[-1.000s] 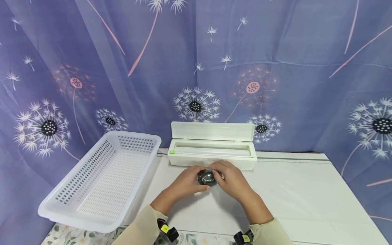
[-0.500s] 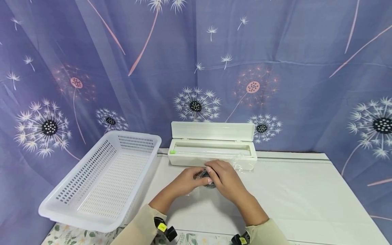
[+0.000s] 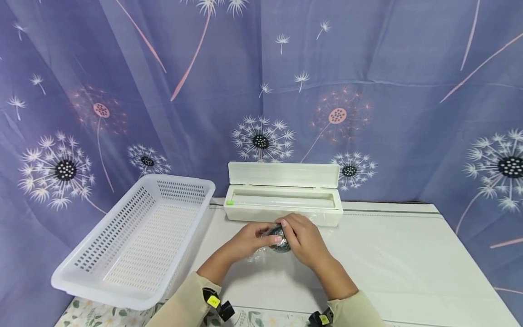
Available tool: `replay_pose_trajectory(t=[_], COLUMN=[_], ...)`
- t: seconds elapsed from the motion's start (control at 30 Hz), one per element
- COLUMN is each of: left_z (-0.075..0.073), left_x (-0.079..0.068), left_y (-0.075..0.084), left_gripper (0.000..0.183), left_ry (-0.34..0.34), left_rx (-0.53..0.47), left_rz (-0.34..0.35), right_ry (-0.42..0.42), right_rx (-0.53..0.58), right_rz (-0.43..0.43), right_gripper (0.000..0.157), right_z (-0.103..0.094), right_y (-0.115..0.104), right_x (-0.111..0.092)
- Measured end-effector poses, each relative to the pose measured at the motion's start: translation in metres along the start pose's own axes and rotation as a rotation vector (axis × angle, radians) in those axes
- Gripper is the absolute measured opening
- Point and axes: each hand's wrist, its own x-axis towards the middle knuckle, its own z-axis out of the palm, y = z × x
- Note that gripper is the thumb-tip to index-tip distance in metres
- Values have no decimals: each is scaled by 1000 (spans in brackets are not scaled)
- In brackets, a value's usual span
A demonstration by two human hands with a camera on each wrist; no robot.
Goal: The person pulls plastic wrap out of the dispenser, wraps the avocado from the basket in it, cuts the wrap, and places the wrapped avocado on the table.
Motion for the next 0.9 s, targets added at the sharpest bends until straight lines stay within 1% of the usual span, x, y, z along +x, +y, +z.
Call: replay_pose_trajectory(t=[0.23, 0.33, 0.43, 0.5, 0.57, 0.67, 0.8, 0.9], left_z=[-1, -1, -1, 0, 1, 2, 3, 4], left_x=[-3, -4, -5, -5, -5, -5, -5, -6], left_y=[5, 7, 10, 11, 12, 15, 17, 17], left_gripper=[48, 49, 51, 54, 58, 67, 74, 73], left_ry=[27, 42, 63, 84, 107, 146, 180, 187], left_rx=[-3, 4, 16, 42, 83, 175, 283, 330], left_rz=[4, 14, 28, 36, 43, 58, 104, 152], right_ry=[40, 61, 63, 48, 27, -11, -64, -99], right_rx=[34, 70, 143, 226, 317, 436, 520, 563], right_rz=[65, 124, 238, 342, 447, 574, 681, 746], right_gripper=[27, 31, 35, 37, 39, 42, 45, 46], right_z=[1, 2, 2, 2, 1, -1, -3, -4], right_y=[5, 6, 5, 5, 5, 6, 7, 8], right_x=[-1, -1, -1, -2, -1, 2, 4, 4])
